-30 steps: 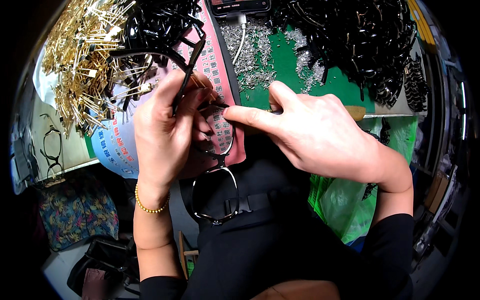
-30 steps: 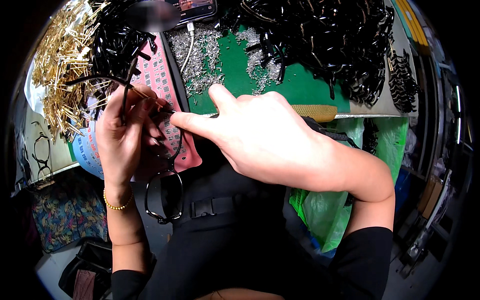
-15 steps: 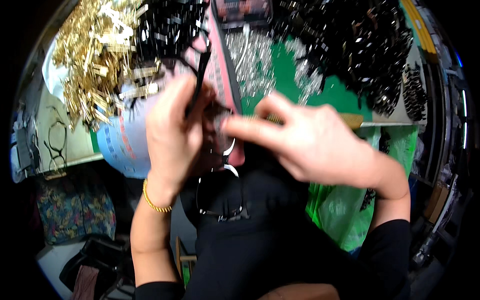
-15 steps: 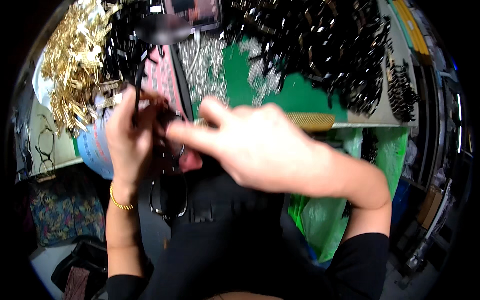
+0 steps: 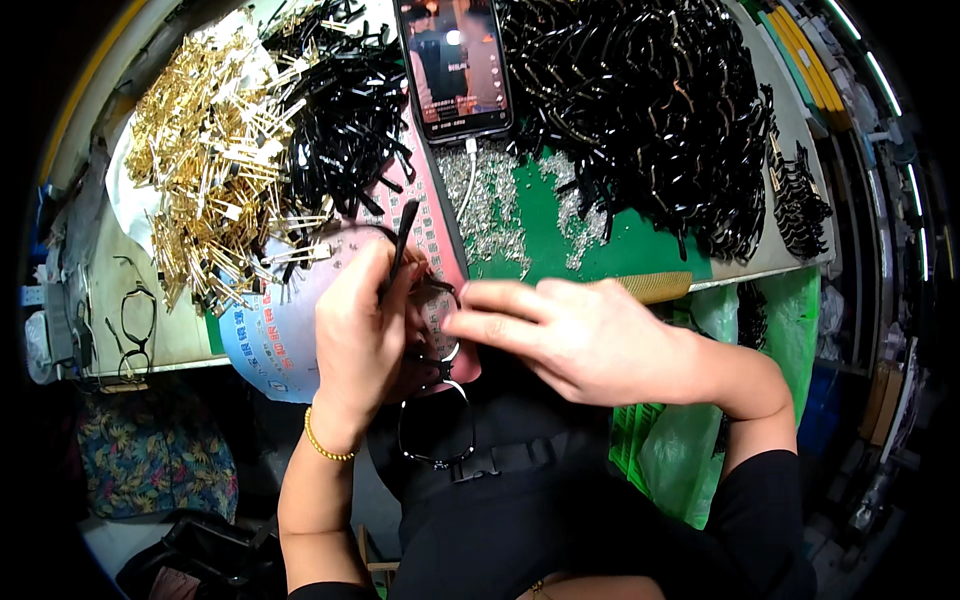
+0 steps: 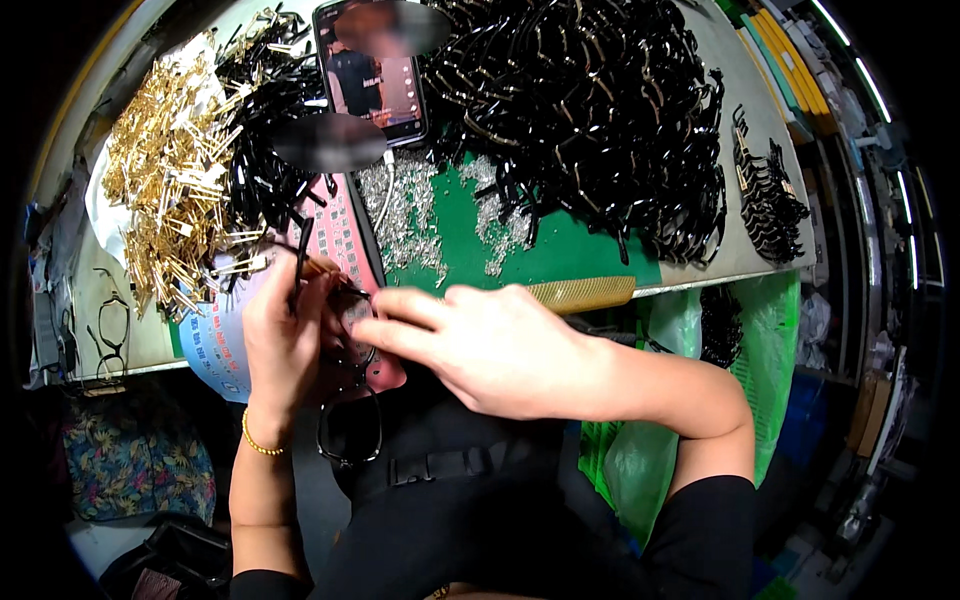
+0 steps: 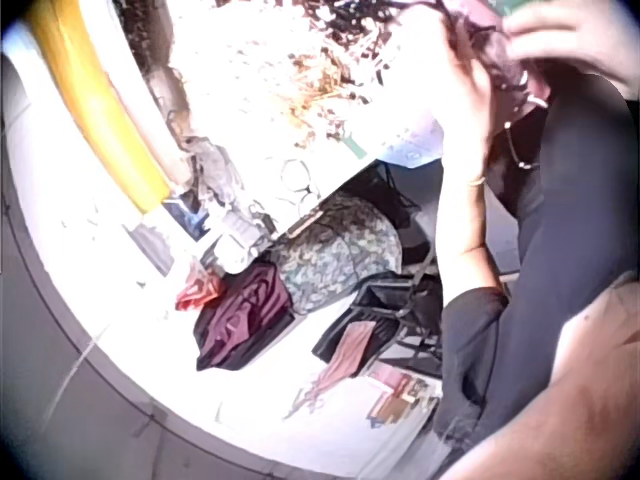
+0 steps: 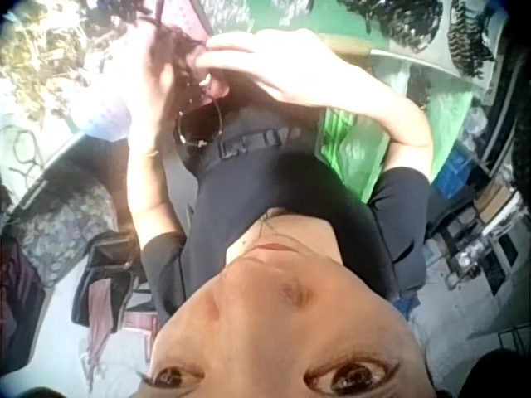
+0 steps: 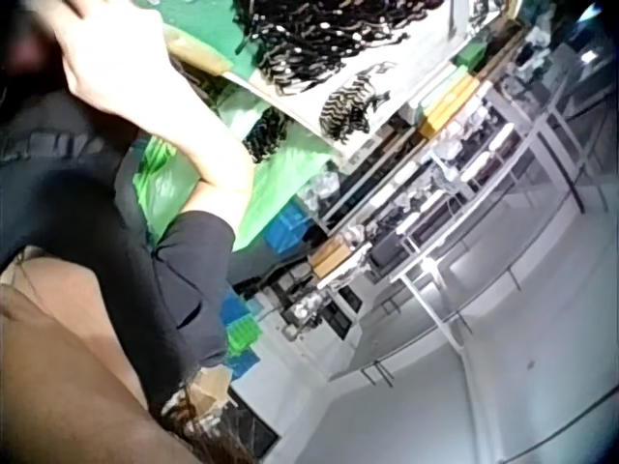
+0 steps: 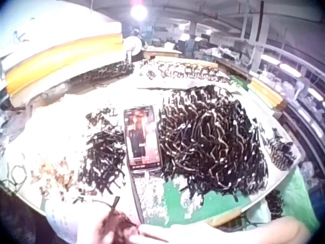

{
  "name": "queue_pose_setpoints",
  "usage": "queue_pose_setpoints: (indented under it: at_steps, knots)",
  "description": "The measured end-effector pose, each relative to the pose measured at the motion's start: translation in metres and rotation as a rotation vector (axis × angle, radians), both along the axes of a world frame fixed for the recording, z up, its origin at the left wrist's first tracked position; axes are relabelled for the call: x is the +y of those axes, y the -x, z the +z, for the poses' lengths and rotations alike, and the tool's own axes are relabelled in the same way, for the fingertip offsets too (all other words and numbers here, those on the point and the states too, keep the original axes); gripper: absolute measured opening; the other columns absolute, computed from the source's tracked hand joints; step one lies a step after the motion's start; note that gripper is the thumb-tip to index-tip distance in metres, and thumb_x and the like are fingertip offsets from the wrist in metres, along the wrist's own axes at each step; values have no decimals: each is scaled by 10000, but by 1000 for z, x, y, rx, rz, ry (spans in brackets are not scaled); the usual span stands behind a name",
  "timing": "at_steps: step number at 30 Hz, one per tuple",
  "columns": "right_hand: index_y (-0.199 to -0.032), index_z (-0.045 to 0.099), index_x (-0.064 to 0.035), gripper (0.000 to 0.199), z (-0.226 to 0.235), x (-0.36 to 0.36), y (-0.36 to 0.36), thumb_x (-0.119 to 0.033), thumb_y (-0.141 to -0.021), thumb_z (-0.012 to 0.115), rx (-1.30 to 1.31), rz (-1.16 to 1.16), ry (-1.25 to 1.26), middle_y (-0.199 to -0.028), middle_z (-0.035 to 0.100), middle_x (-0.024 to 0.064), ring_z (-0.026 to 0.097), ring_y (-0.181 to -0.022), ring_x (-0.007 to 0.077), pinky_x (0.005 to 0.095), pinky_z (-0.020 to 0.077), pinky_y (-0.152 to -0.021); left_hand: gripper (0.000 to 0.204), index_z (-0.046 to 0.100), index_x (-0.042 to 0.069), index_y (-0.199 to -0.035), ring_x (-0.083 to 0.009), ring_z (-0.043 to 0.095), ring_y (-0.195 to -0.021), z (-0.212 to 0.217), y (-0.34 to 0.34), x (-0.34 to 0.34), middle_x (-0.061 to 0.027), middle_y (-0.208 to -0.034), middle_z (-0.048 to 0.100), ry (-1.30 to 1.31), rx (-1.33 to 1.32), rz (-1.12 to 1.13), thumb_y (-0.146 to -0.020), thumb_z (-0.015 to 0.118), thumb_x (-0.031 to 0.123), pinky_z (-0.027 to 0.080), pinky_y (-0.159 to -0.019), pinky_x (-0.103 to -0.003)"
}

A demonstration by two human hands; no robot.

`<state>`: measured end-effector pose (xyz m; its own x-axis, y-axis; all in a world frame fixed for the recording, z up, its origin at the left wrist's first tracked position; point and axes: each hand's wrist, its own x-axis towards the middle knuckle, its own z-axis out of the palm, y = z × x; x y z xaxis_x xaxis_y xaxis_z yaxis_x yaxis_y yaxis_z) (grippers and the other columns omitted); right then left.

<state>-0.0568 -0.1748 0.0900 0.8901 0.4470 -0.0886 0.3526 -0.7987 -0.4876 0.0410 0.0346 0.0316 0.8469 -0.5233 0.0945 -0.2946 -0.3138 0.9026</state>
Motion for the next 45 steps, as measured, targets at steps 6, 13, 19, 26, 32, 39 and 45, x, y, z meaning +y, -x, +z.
queue_pose_setpoints:
  at_steps: [6, 13, 19, 26, 32, 39, 45]
  knots:
    - [-1364, 573, -182, 586, -15, 4, -5, -34, -800, 636, -176, -121, 144, -1101, 561, 145, 676, -815, 278, 368, 569, -561, 143, 650, 28, -1093, -59, 594, -553, -1, 4, -2, -29, -760, 662, 104, 70, 49, -963, 619, -24, 483, -486, -232]
    - [-1360, 600, -213, 556, -16, 12, -8, -55, -830, 657, -162, -139, 207, -994, 562, 96, 659, -792, 250, 359, 555, -567, 159, 644, 3, -1123, -33, 569, -590, 0, 5, -1, -21, -834, 671, 74, 101, 21, -988, 570, -34, 464, -504, -201]
    - [-1361, 606, -232, 546, -13, 14, -10, -60, -846, 664, -134, -158, 216, -964, 565, 79, 655, -799, 249, 361, 548, -568, 119, 646, 21, -1004, -103, 586, -556, -7, 6, -1, -55, -743, 605, 80, 1, 38, -917, 643, -59, 472, -529, -263]
    - [-1355, 612, -230, 546, -13, 15, -11, -57, -840, 666, -139, -161, 209, -951, 565, 78, 646, -775, 249, 362, 539, -546, 126, 648, 19, -1012, -105, 584, -559, -4, 5, -2, -53, -759, 615, 88, 51, 43, -913, 646, -60, 465, -529, -260]
    - [-1346, 619, -228, 543, -15, 14, -12, -53, -835, 671, -160, -170, 158, -935, 563, 71, 636, -743, 247, 361, 534, -535, 139, 654, 27, -1029, -100, 587, -555, -6, 6, -2, -50, -761, 620, 110, 46, 51, -913, 656, -48, 465, -529, -262]
    - [-1304, 651, -241, 556, -21, 18, -9, -56, -780, 662, -299, -138, 301, -952, 575, 56, 639, -752, 209, 322, 549, -574, 147, 657, 25, -1040, -96, 599, -564, -6, 6, -2, -51, -777, 626, 104, 93, 60, -916, 647, -53, 475, -526, -262]
    - [-1263, 607, -208, 430, -36, 3, -25, -229, -835, 644, -518, -18, 380, -944, 555, 27, 577, -684, 145, 239, 483, -472, 167, 652, 15, -1041, -95, 605, -567, -1, 6, -2, -47, -786, 632, 83, 112, 65, -908, 631, -84, 483, -533, -253]
